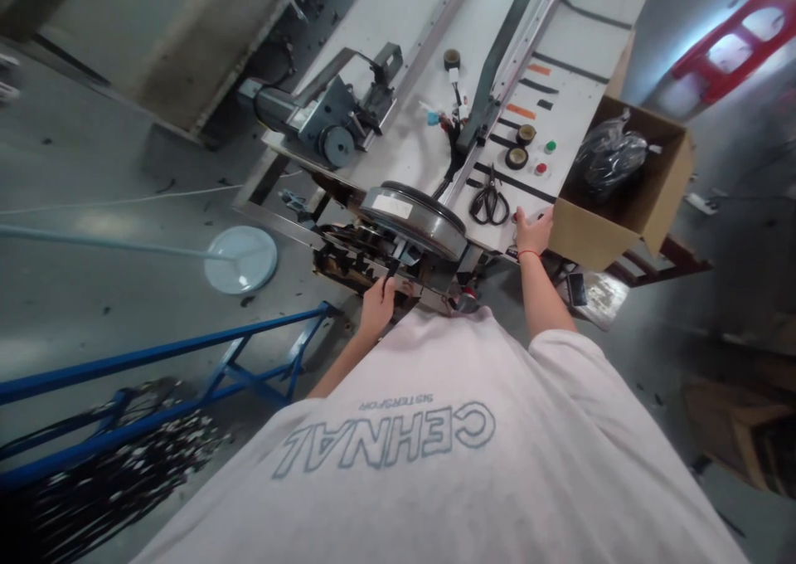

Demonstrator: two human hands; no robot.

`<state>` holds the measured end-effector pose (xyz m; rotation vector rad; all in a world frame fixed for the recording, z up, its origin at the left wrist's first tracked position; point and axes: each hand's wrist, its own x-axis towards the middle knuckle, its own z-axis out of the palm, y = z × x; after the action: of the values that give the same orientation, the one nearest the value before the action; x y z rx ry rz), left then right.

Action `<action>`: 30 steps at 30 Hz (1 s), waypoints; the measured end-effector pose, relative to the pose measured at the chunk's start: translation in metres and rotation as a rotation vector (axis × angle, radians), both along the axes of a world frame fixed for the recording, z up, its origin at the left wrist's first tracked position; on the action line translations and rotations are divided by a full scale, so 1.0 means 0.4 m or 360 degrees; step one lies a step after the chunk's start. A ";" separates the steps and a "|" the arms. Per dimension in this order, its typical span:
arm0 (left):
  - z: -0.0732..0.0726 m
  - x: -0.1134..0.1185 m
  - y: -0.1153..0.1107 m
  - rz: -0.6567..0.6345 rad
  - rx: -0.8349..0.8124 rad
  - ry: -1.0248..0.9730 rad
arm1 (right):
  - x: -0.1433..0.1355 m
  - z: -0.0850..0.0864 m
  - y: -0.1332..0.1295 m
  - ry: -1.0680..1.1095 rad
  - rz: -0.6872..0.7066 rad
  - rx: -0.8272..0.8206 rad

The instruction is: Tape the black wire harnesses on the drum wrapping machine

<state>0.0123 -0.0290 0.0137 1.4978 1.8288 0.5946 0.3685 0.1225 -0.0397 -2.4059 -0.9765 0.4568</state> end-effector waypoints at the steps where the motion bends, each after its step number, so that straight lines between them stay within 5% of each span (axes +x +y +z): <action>1: 0.001 0.002 -0.001 -0.0019 -0.0010 -0.0015 | 0.000 0.002 0.000 0.0001 -0.0002 0.0003; 10: -0.005 0.006 -0.001 0.0081 0.0013 0.0003 | -0.012 0.021 -0.009 0.0038 -0.0005 0.0054; 19: -0.143 -0.092 -0.113 0.0099 -0.0508 -0.0055 | -0.002 0.016 -0.001 -0.0018 0.0034 -0.0063; 25: -0.080 -0.092 -0.125 0.0238 -0.0148 -0.0160 | -0.002 0.017 -0.003 -0.0020 0.0030 -0.0050; 30: -0.033 -0.038 -0.091 0.0300 -0.0136 -0.0223 | -0.004 0.019 -0.002 -0.0034 0.0023 -0.0056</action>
<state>-0.0028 -0.0654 0.0003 1.2061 1.8734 0.6845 0.3670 0.1215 -0.0322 -2.4412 -1.0036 0.4575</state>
